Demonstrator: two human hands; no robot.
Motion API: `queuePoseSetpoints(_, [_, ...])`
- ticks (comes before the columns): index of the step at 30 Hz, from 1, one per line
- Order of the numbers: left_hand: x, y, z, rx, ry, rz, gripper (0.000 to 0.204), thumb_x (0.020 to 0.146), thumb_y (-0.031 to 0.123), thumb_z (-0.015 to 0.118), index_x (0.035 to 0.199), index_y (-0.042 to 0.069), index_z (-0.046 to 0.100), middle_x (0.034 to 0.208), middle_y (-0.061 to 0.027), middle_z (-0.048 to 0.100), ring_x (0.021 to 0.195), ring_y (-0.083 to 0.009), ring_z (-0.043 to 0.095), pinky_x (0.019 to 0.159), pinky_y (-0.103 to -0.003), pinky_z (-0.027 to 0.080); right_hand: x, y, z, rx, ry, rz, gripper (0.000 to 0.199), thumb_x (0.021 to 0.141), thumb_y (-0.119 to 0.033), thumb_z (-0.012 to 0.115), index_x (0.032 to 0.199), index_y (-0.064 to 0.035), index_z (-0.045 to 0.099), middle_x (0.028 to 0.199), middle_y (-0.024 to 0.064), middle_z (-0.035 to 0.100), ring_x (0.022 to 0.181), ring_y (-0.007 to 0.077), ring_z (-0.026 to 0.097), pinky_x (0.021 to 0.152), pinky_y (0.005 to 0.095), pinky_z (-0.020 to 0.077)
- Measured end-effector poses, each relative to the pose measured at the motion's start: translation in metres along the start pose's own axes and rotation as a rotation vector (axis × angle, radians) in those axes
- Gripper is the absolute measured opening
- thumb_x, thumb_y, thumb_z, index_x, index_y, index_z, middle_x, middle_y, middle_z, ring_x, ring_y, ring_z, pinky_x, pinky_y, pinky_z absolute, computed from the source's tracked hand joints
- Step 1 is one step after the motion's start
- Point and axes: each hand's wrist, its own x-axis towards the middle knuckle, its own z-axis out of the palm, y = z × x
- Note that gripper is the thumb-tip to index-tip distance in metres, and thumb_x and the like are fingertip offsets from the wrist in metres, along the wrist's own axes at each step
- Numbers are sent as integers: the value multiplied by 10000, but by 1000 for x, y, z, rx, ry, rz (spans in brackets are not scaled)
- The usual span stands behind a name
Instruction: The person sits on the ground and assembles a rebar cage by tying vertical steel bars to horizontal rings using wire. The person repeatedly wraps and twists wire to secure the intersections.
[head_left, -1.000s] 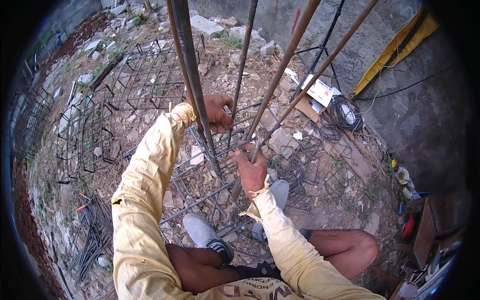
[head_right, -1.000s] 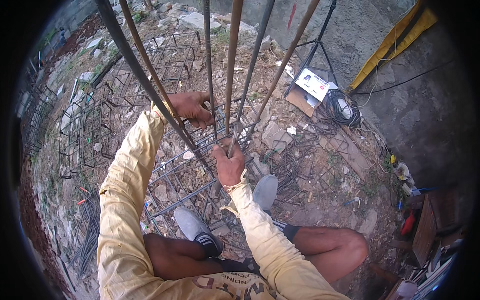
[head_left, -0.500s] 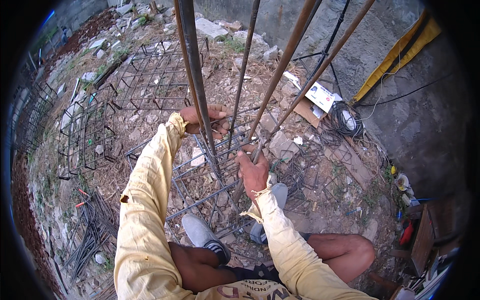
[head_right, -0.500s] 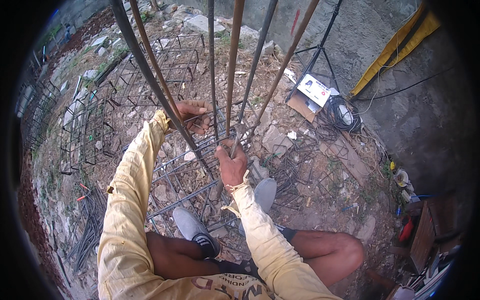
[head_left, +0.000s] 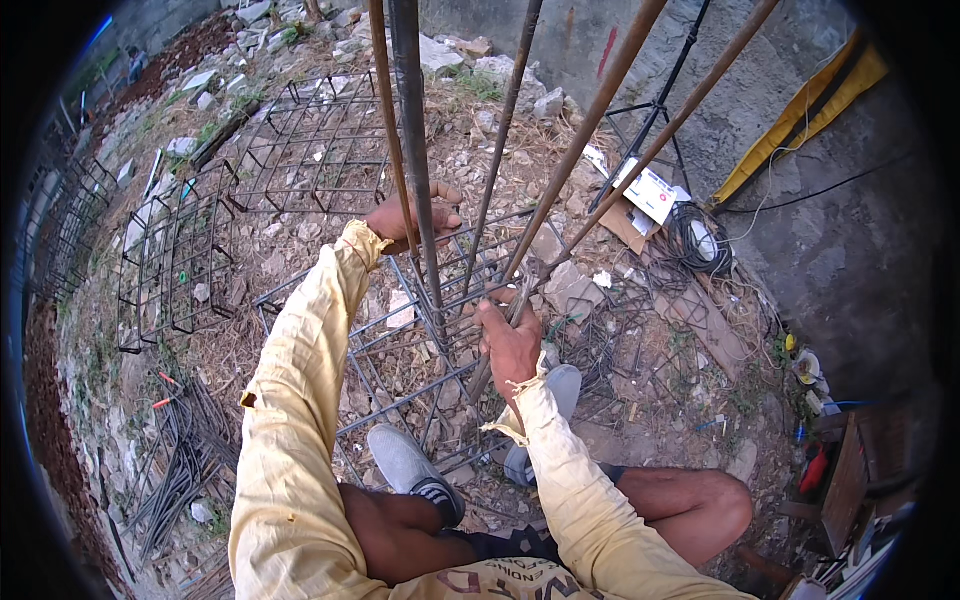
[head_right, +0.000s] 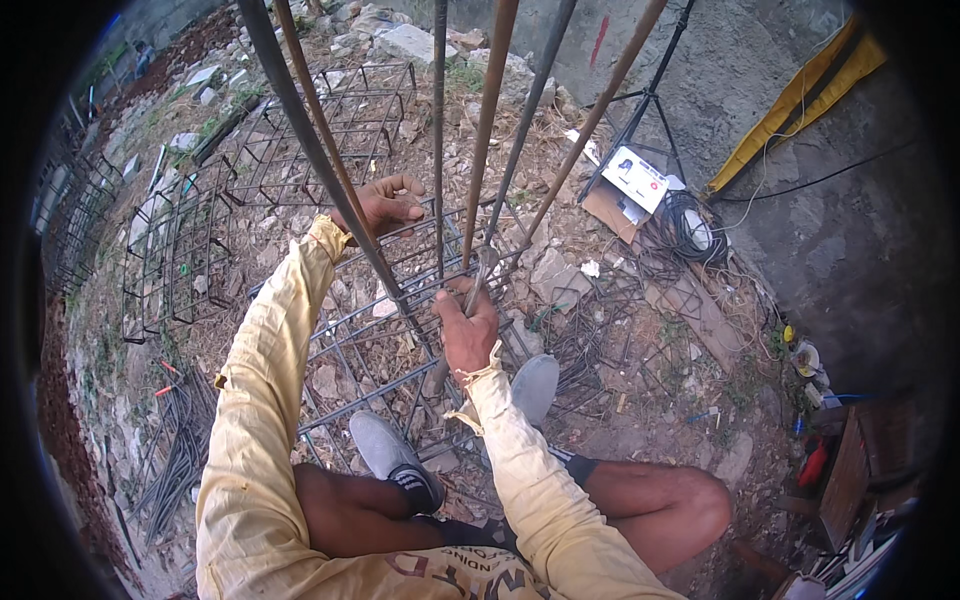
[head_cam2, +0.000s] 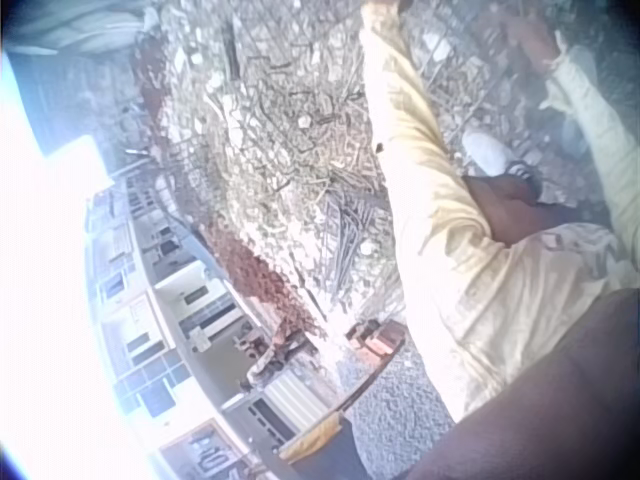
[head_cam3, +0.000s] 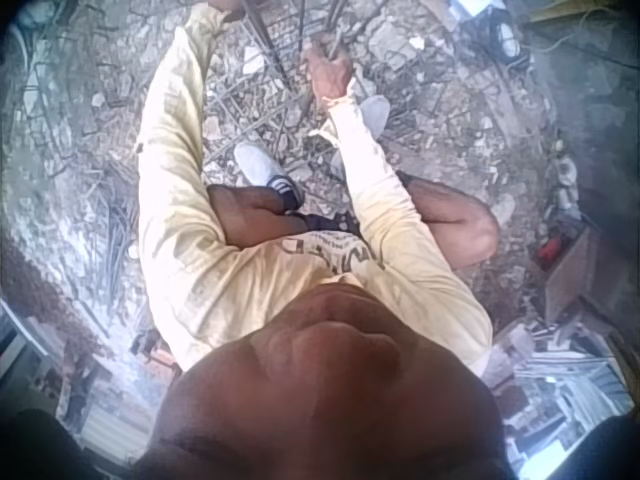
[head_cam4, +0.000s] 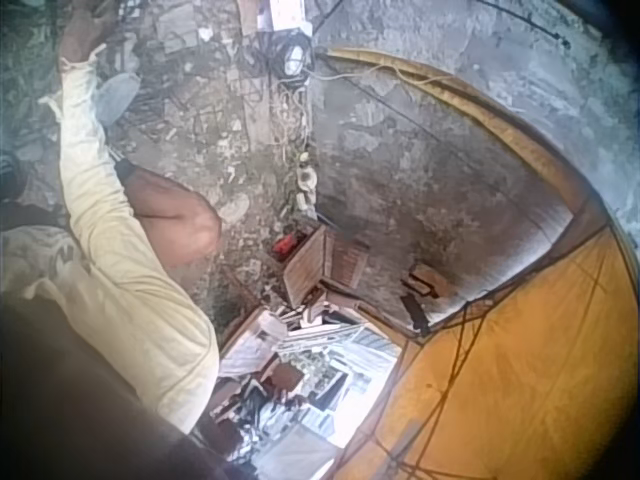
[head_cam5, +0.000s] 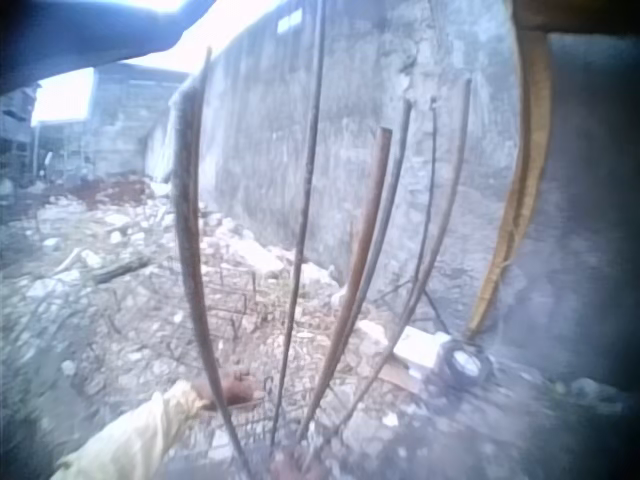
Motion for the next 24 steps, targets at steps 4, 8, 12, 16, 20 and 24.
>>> queuePoseSetpoints(4, [7,27,17,196,36,6,369,819,57,715,1146,53,543,893,-61,700,696,-124,660,637,-253,568,0,-1,-1,-5,3,-11,304,876,-197,677,1110,-26,586,776,48,662,541,67,483,479,231,381])
queuePoseSetpoints(8, [-1,50,48,335,77,37,404,766,7,719,1132,51,554,807,-25,663,666,-102,637,642,-242,556,0,1,-1,-14,16,-6,292,874,-187,678,1101,-28,586,774,44,661,540,67,480,483,229,381])
queuePoseSetpoints(12, [-2,45,39,463,-67,148,276,806,107,742,1048,48,623,815,11,639,703,-70,598,610,-212,483,0,3,0,3,15,-8,289,872,-179,678,1094,-20,583,758,35,652,529,67,474,476,234,381])
queuePoseSetpoints(16, [-18,46,33,460,-130,127,168,844,75,711,998,31,658,855,8,651,795,-77,609,712,-229,496,2,4,-2,22,8,-19,290,874,-176,677,1093,-13,581,743,30,644,515,64,467,463,237,376])
queuePoseSetpoints(20, [-23,42,32,357,-92,-7,158,871,101,709,1010,32,680,890,3,672,822,-87,626,762,-244,524,1,3,0,44,-7,-7,292,879,-178,676,1099,-12,580,740,31,642,502,61,466,447,231,368])
queuePoseSetpoints(24, [-22,43,41,367,-16,-131,166,865,129,729,998,39,686,885,8,671,818,-87,632,765,-240,537,0,-2,-2,71,2,36,306,880,-181,679,1114,-14,576,740,37,644,485,62,464,424,229,359])
